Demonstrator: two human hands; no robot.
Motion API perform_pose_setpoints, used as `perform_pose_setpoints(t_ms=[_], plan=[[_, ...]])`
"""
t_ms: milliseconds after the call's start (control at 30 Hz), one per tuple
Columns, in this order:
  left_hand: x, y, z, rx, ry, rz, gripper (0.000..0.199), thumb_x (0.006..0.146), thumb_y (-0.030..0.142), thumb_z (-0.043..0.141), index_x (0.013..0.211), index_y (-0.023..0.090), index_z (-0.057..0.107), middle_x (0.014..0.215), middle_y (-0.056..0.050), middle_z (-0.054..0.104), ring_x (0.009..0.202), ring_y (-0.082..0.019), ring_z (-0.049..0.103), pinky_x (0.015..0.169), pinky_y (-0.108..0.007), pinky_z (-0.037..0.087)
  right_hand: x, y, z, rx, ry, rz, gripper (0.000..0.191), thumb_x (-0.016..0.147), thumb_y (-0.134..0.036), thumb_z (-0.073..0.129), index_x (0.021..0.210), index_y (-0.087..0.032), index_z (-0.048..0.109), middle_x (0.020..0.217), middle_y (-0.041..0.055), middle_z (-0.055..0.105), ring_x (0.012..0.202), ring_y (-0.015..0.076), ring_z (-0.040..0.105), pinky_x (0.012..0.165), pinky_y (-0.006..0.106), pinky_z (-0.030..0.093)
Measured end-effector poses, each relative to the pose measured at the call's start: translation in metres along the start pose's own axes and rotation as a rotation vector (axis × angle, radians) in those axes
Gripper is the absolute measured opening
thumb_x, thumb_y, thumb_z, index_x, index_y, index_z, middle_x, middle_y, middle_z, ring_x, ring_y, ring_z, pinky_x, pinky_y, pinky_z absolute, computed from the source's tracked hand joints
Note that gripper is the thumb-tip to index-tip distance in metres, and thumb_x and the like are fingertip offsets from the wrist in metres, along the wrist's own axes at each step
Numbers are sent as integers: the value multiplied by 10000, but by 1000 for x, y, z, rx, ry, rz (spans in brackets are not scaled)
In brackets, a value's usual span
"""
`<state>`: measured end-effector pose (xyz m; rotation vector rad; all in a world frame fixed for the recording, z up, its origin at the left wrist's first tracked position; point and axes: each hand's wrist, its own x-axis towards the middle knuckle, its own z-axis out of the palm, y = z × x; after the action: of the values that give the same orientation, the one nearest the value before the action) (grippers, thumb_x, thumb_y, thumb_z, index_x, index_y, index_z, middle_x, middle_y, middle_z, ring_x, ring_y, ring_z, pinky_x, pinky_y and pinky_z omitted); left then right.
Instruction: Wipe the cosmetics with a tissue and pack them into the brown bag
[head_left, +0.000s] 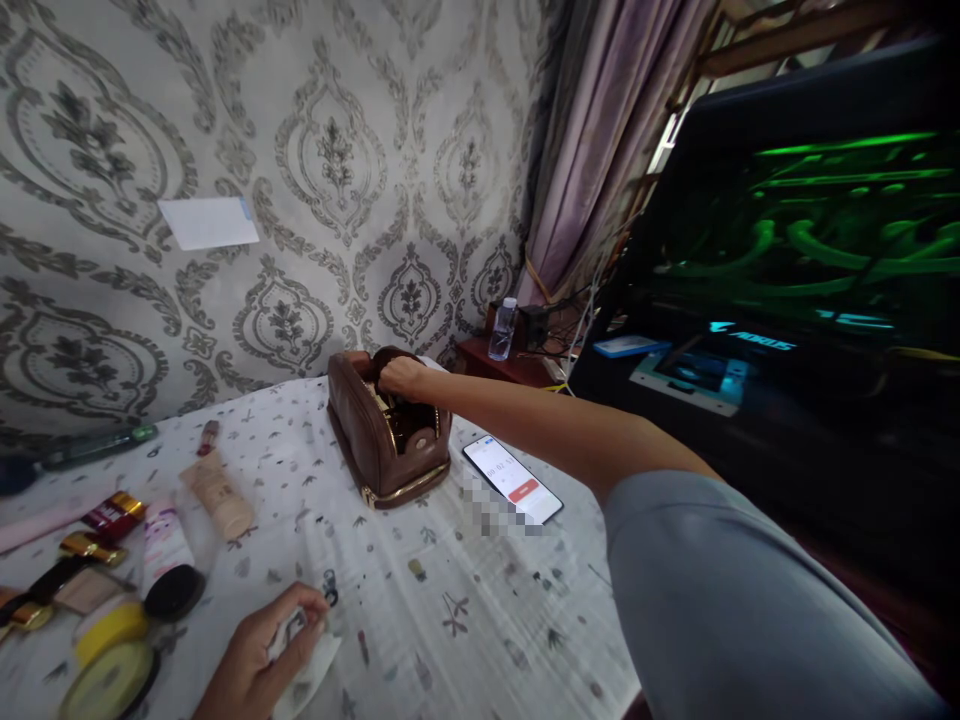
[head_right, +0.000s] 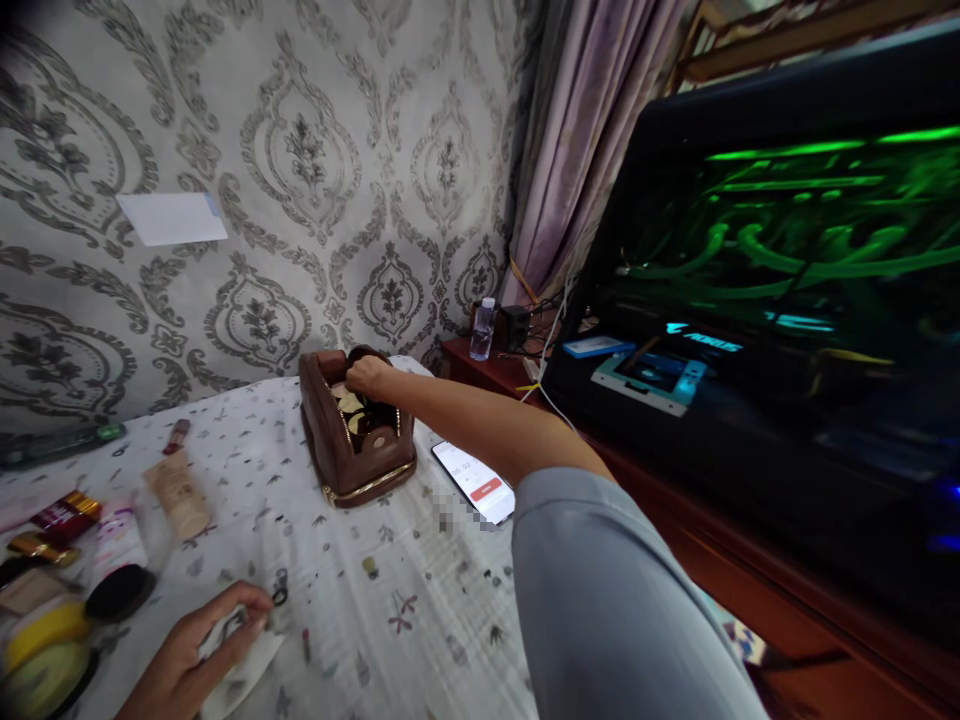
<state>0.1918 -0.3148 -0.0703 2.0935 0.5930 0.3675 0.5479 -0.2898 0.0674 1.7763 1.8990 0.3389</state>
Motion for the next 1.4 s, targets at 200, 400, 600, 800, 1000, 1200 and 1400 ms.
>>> perform_pose_setpoints(t_ms=[200, 400, 600, 800, 1000, 1200, 1400], plan=[[0, 2, 0, -7, 8, -17, 400, 903, 580, 514, 890, 223, 693, 822, -25, 698, 798, -212, 656, 743, -233, 520, -6, -3, -6, -3, -5, -11, 296, 818, -26, 622, 1086, -99, 725, 1096, 170, 736, 1037, 265, 681, 788, 332, 490], [2, 0, -2, -31, 10, -9, 390, 847, 586, 594, 863, 215, 715, 817, -39, 720, 822, -236, 672, 741, -251, 540, -12, -3, -7, -8, 12, -20, 293, 875, -63, 578, 1131, -110, 712, 1126, 162, 731, 1052, 252, 676, 820, 326, 479], [2, 2, -1, -7, 8, -1, 401, 888, 585, 535, 868, 221, 703, 812, -28, 708, 814, -223, 664, 758, -249, 525, -9, -3, -3, -18, 2, -22, 262, 829, -28, 603, 1037, -113, 736, 1035, 161, 751, 988, 244, 689, 799, 326, 471], [0, -2, -2, -5, -16, -14, 390, 883, 582, 544, 885, 222, 695, 849, -36, 715, 855, -231, 663, 772, -239, 522, -4, -6, 3, -51, 12, -42, 231, 825, -12, 578, 965, -95, 742, 988, 167, 752, 948, 242, 688, 780, 338, 458], [1, 1, -1, -8, -11, 16, 356, 886, 548, 551, 876, 223, 696, 819, -18, 711, 808, -212, 665, 761, -223, 526, -7, 1, 4, -86, 60, -75, 224, 830, -49, 600, 1007, -94, 729, 1001, 181, 740, 972, 259, 682, 770, 344, 457], [1, -1, 0, -15, -3, -7, 352, 869, 555, 568, 881, 232, 705, 823, -11, 715, 803, -214, 662, 738, -222, 529, -13, 6, 4, -97, 86, -123, 236, 876, -74, 560, 1043, -117, 721, 998, 161, 736, 962, 236, 683, 779, 329, 452], [3, -5, -2, -32, -45, -6, 361, 880, 560, 550, 891, 227, 688, 809, -14, 691, 771, -203, 636, 723, -231, 513, -10, 15, -9, -100, 56, -157, 213, 844, -58, 613, 1008, -130, 729, 997, 137, 746, 976, 228, 681, 777, 305, 459]])
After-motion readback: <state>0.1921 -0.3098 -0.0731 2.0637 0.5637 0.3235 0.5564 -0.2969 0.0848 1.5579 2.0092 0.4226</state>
